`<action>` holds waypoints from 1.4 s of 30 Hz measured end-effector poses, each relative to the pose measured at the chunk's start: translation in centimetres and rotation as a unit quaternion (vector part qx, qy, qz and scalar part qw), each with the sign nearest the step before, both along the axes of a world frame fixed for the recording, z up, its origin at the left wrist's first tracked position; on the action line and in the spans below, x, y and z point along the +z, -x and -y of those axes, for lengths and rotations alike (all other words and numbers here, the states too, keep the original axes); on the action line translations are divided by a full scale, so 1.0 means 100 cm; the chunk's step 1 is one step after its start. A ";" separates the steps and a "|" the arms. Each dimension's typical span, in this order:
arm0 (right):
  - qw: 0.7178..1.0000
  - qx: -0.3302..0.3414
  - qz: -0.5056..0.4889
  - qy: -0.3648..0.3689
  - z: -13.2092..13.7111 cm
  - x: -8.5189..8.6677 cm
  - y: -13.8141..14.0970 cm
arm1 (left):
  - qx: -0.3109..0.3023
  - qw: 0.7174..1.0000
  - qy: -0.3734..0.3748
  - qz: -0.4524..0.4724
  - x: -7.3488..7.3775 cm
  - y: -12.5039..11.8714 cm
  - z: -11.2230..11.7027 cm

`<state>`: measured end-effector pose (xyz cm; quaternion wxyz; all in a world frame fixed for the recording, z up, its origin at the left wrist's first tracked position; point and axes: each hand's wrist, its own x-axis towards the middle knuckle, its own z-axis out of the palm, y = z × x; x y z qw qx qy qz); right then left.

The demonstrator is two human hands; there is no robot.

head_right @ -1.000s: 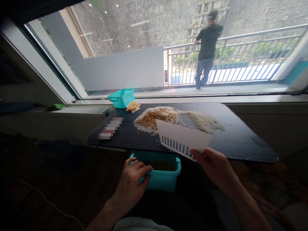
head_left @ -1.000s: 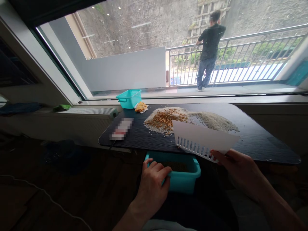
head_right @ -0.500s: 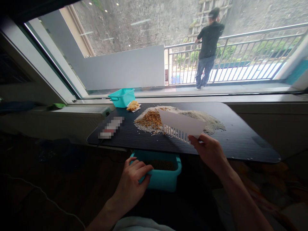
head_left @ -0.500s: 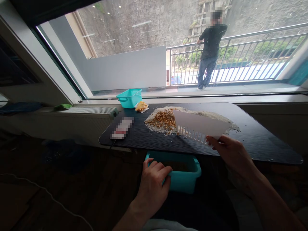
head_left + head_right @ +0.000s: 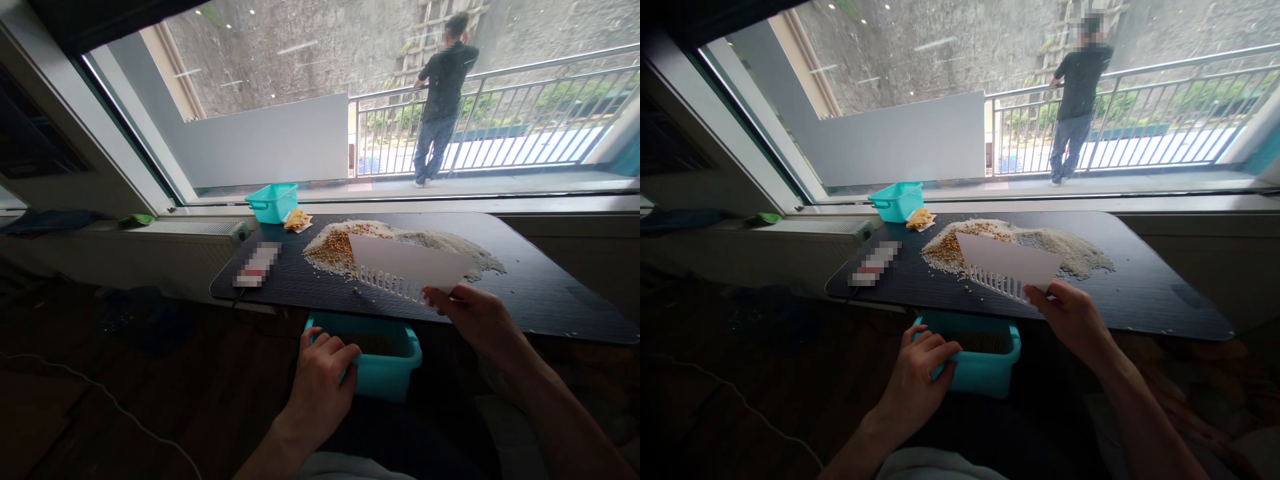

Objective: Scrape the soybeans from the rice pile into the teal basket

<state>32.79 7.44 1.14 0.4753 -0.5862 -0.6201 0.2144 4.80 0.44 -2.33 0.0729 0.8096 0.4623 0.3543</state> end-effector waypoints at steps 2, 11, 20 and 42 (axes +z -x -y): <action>1.000 0.011 0.007 0.001 -0.003 0.001 0.006 | -0.001 1.000 0.000 -0.005 0.001 0.000 0.000; 0.996 0.081 0.028 0.000 -0.022 0.003 0.041 | 0.005 0.999 0.011 -0.031 0.006 0.013 -0.006; 0.993 0.093 -0.005 0.069 0.009 0.008 0.010 | 0.007 0.999 0.015 -0.037 0.007 0.022 -0.004; 0.993 -0.104 -0.029 0.049 -0.007 0.003 -0.037 | -0.029 0.999 0.032 -0.018 0.002 -0.002 -0.004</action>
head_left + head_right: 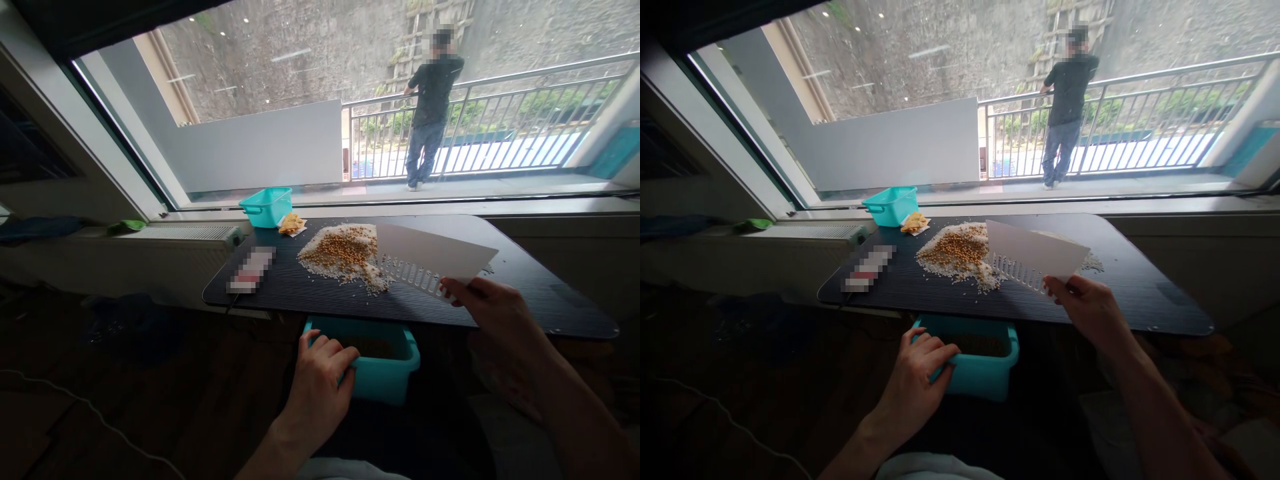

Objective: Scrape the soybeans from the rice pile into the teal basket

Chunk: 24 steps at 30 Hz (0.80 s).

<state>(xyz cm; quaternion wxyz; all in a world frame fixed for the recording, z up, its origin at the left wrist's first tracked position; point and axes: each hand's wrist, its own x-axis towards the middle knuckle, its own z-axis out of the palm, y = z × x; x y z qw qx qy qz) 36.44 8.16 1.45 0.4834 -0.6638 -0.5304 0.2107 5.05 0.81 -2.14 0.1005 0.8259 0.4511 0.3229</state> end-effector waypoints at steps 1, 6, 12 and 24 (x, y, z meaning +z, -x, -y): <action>1.000 0.001 0.000 0.000 -0.002 0.001 0.001 | 0.000 1.000 0.001 0.000 0.000 0.000 0.000; 0.999 0.034 0.007 0.017 -0.002 0.004 0.009 | 0.001 1.000 0.005 0.000 0.001 0.000 0.000; 0.999 0.005 0.005 0.044 0.021 0.010 -0.002 | 0.004 1.000 0.002 0.000 0.000 0.000 0.000; 0.998 -0.042 -0.007 0.039 0.048 0.018 0.008 | 0.006 1.000 -0.007 0.006 -0.001 0.000 0.001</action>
